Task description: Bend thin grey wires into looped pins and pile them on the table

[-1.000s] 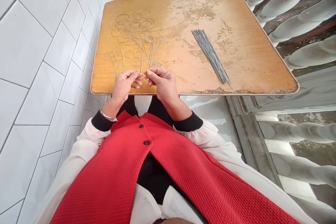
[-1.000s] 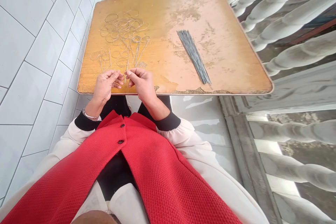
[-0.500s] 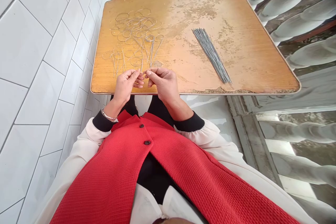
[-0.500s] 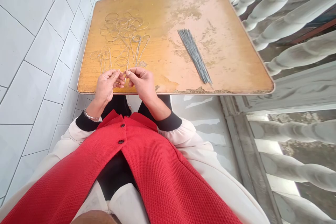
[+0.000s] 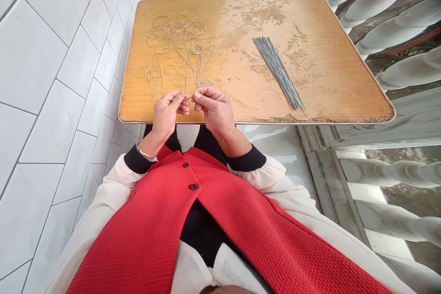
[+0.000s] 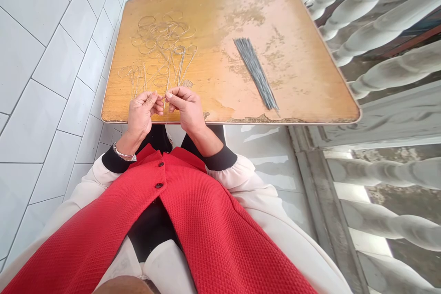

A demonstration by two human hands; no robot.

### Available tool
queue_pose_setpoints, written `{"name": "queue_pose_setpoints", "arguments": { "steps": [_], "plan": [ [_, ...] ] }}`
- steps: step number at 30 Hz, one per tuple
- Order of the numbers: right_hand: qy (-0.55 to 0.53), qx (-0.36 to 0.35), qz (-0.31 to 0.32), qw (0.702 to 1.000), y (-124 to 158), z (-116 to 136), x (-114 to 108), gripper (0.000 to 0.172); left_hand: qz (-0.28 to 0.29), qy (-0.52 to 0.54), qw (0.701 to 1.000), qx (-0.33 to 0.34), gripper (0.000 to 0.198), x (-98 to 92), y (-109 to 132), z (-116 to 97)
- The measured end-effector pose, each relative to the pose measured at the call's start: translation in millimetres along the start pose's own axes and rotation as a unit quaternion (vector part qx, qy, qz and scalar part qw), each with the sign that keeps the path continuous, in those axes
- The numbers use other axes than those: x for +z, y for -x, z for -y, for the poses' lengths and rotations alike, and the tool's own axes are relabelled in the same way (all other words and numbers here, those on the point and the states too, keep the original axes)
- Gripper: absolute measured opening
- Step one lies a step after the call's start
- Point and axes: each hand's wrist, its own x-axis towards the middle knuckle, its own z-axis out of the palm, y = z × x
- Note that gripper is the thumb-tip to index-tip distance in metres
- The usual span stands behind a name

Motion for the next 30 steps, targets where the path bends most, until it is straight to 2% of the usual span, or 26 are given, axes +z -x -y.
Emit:
{"name": "queue_pose_setpoints", "arguments": {
  "steps": [4, 9, 17, 25, 30],
  "plan": [
    [0.015, -0.009, 0.020, 1.000, -2.8, 0.5, -2.0, 0.028, 0.003, -0.006, 1.000, 0.003, 0.035, 0.6, -0.1, -0.1],
    [-0.019, 0.007, 0.025, 0.999, -1.0, 1.3, -3.6, 0.030, 0.029, -0.014, 0.999, 0.015, 0.036, -1.3, -1.1, -1.0],
    [-0.026, 0.003, 0.034, 0.999, 1.4, 0.2, -5.2, 0.033, 0.026, -0.017, 0.999, 0.017, 0.032, -2.4, -0.4, -0.6],
    [0.025, -0.017, 0.042, 0.999, -2.2, -0.7, -6.8, 0.043, 0.045, -0.010, 0.999, -0.016, 0.036, 0.1, 1.1, -1.7],
    [0.033, -0.025, 0.068, 0.997, -3.7, 4.0, -8.5, 0.041, 0.041, -0.006, 0.999, 0.015, 0.036, 0.0, -0.7, -0.8]
  ]
}}
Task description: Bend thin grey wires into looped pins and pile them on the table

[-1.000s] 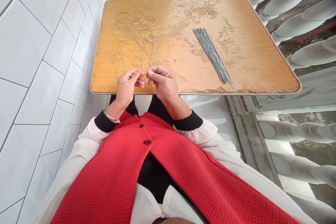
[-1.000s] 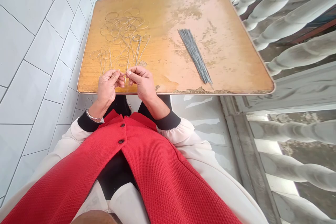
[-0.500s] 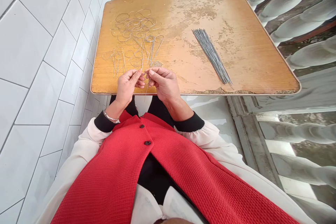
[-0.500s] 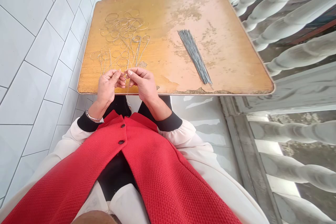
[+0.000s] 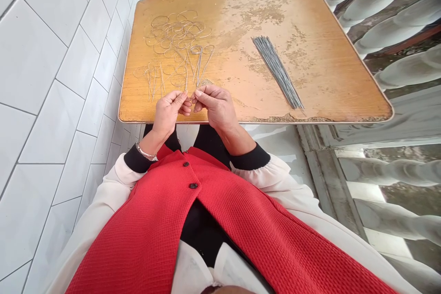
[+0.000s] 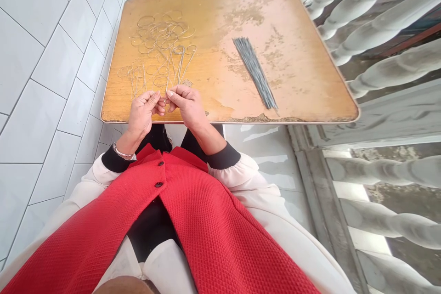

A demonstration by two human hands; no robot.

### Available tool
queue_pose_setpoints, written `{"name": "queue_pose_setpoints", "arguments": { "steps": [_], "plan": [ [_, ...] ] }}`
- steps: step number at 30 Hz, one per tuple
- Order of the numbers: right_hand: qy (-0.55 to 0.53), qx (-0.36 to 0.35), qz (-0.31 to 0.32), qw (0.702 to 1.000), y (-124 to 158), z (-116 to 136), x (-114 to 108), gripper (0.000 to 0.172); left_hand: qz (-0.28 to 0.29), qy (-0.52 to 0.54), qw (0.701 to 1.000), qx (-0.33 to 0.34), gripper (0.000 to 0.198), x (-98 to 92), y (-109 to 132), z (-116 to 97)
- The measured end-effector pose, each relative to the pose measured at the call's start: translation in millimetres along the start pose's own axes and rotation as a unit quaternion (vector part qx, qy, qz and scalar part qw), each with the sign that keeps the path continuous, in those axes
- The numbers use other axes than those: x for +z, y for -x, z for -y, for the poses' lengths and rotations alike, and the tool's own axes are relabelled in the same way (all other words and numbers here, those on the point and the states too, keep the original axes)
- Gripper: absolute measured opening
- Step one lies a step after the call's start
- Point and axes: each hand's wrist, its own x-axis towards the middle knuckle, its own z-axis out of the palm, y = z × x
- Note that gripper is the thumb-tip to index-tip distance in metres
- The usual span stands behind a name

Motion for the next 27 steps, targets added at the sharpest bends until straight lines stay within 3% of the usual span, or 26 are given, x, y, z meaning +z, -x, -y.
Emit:
{"name": "queue_pose_setpoints", "arguments": {
  "steps": [10, 20, 27],
  "plan": [
    [-0.036, 0.045, -0.024, 0.998, 2.8, 6.9, 2.6, 0.024, -0.023, -0.038, 0.999, 0.004, 0.037, -4.0, -3.8, -2.1],
    [-0.018, 0.036, -0.040, 0.998, 2.1, 3.2, 4.0, 0.028, -0.023, -0.019, 1.000, 0.005, 0.036, -3.3, -5.3, 0.3],
    [0.012, 0.005, -0.036, 0.999, -3.0, -3.3, -2.9, 0.029, 0.029, 0.005, 0.999, 0.020, 0.017, -8.0, -1.4, -1.8]
  ]
}}
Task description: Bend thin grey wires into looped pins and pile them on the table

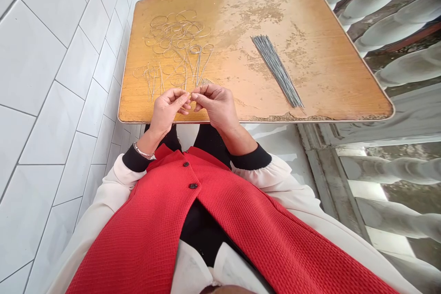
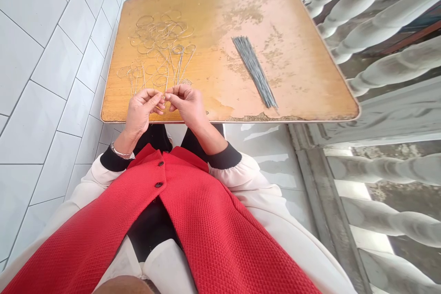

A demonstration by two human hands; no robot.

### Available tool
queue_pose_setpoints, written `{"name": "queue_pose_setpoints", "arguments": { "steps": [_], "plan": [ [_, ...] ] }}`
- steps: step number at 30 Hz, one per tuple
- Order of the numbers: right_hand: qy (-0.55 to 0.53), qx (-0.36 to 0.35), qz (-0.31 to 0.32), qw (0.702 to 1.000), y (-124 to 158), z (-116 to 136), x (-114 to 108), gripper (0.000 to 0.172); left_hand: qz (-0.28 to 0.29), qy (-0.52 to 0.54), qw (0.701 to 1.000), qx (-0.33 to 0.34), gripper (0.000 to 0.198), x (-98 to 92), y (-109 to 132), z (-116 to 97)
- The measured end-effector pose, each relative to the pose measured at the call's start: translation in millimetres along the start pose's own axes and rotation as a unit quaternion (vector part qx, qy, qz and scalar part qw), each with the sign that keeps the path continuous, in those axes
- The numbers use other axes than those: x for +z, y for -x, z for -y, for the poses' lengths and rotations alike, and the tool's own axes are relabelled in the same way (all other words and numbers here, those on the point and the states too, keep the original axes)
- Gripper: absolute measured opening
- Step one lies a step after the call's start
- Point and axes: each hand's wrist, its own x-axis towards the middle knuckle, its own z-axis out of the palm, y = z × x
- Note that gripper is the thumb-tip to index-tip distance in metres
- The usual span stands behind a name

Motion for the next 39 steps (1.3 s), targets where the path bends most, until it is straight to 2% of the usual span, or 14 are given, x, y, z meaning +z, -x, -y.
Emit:
{"name": "queue_pose_setpoints", "arguments": {
  "steps": [5, 12, 17, 23, 28, 35, 39],
  "plan": [
    [0.000, 0.012, 0.036, 0.999, 0.1, 4.0, -2.5, 0.035, 0.010, 0.002, 1.000, 0.003, 0.015, -3.4, -3.1, 2.2],
    [0.029, 0.020, 0.022, 0.999, 1.8, 1.9, -1.8, 0.030, -0.033, 0.048, 0.998, 0.014, 0.018, 2.7, -3.9, 12.8],
    [0.020, 0.048, 0.019, 0.998, 5.2, -2.9, 4.8, 0.025, -0.071, 0.076, 0.994, 0.009, 0.021, 4.3, -6.7, 7.6],
    [-0.002, 0.016, 0.008, 1.000, 4.6, 3.2, 8.0, 0.025, -0.046, 0.075, 0.996, -0.035, 0.023, 3.9, -4.3, -8.3],
    [-0.025, 0.024, -0.004, 0.999, 5.3, 7.6, 6.5, 0.028, -0.041, 0.081, 0.992, -0.090, 0.023, 3.9, 0.3, -14.7],
    [-0.038, 0.035, 0.004, 0.999, 7.0, 8.5, 7.6, 0.027, -0.018, 0.113, 0.982, -0.148, 0.022, 5.2, 1.1, -11.6],
    [-0.055, 0.037, -0.003, 0.998, 7.5, 8.8, 9.6, 0.027, -0.010, 0.110, 0.983, -0.144, 0.026, 5.0, 0.7, -5.9]
  ]
}}
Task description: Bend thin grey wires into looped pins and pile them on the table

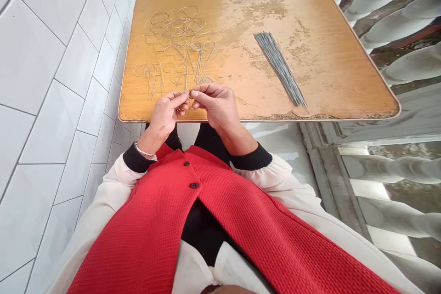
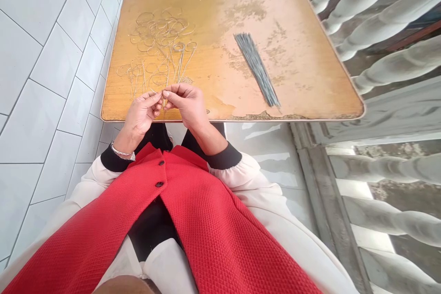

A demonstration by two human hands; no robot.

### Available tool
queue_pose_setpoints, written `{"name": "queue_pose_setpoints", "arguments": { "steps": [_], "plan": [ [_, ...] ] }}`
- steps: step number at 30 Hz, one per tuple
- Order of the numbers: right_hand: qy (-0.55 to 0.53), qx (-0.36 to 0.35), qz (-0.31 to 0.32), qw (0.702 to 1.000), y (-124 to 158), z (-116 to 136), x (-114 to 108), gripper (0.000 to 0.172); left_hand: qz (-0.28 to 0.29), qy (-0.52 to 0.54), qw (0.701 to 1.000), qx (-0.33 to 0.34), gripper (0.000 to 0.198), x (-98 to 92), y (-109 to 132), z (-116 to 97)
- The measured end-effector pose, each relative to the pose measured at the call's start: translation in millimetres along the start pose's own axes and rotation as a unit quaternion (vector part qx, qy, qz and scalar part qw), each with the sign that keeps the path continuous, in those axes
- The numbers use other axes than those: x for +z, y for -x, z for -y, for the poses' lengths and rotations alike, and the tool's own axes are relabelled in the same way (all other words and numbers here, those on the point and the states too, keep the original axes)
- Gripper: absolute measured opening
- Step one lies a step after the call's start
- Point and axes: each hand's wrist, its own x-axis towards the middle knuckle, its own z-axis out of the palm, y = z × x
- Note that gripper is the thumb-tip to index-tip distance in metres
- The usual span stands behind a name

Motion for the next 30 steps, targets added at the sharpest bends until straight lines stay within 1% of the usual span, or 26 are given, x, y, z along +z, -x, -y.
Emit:
{"name": "queue_pose_setpoints", "arguments": {
  "steps": [3, 5, 7, 10, 12, 15, 17, 20, 22, 27, 30],
  "plan": [
    [-0.019, -0.003, -0.012, 1.000, 0.3, -0.1, -1.2, 0.029, 0.015, -0.014, 1.000, 0.002, 0.026, -5.2, 0.7, 1.2],
    [-0.003, -0.002, -0.017, 1.000, 0.3, 0.0, -3.9, 0.030, 0.031, -0.044, 0.999, 0.003, 0.020, -10.9, 2.8, -1.0],
    [0.029, -0.002, -0.009, 1.000, 0.3, 0.3, -7.0, 0.030, 0.045, -0.071, 0.996, 0.027, 0.017, -16.2, 5.2, -5.7],
    [0.068, -0.007, 0.014, 0.998, 0.5, 0.6, -9.2, 0.029, 0.067, -0.064, 0.991, 0.098, 0.029, -18.6, 5.8, -13.8],
    [0.083, -0.010, 0.023, 0.996, 0.5, 0.7, -8.4, 0.027, 0.091, -0.050, 0.987, 0.119, 0.037, -16.2, 2.6, -17.5],
    [0.082, -0.006, 0.020, 0.996, -0.2, 0.3, -6.0, 0.025, 0.127, -0.054, 0.985, 0.099, 0.055, -12.0, -6.4, -19.4],
    [0.075, 0.009, 0.014, 0.997, -1.2, -0.2, -5.1, 0.023, 0.137, -0.076, 0.984, 0.082, 0.060, -11.3, -12.3, -19.5],
    [0.072, 0.030, 0.010, 0.997, -2.4, -0.8, -4.4, 0.020, 0.131, -0.111, 0.982, 0.076, 0.061, -10.9, -16.9, -19.3],
    [0.072, 0.031, 0.004, 0.997, -2.4, -0.6, -3.8, 0.019, 0.127, -0.114, 0.982, 0.076, 0.059, -8.5, -16.2, -19.4],
    [0.063, 0.029, 0.008, 0.998, -0.4, 1.6, -1.7, 0.020, 0.084, -0.057, 0.992, 0.072, 0.052, 2.3, -7.0, -18.6],
    [0.059, 0.028, -0.001, 0.998, 0.9, 2.5, -0.1, 0.018, 0.060, -0.040, 0.994, 0.076, 0.051, 5.0, -2.6, -17.2]
  ]
}}
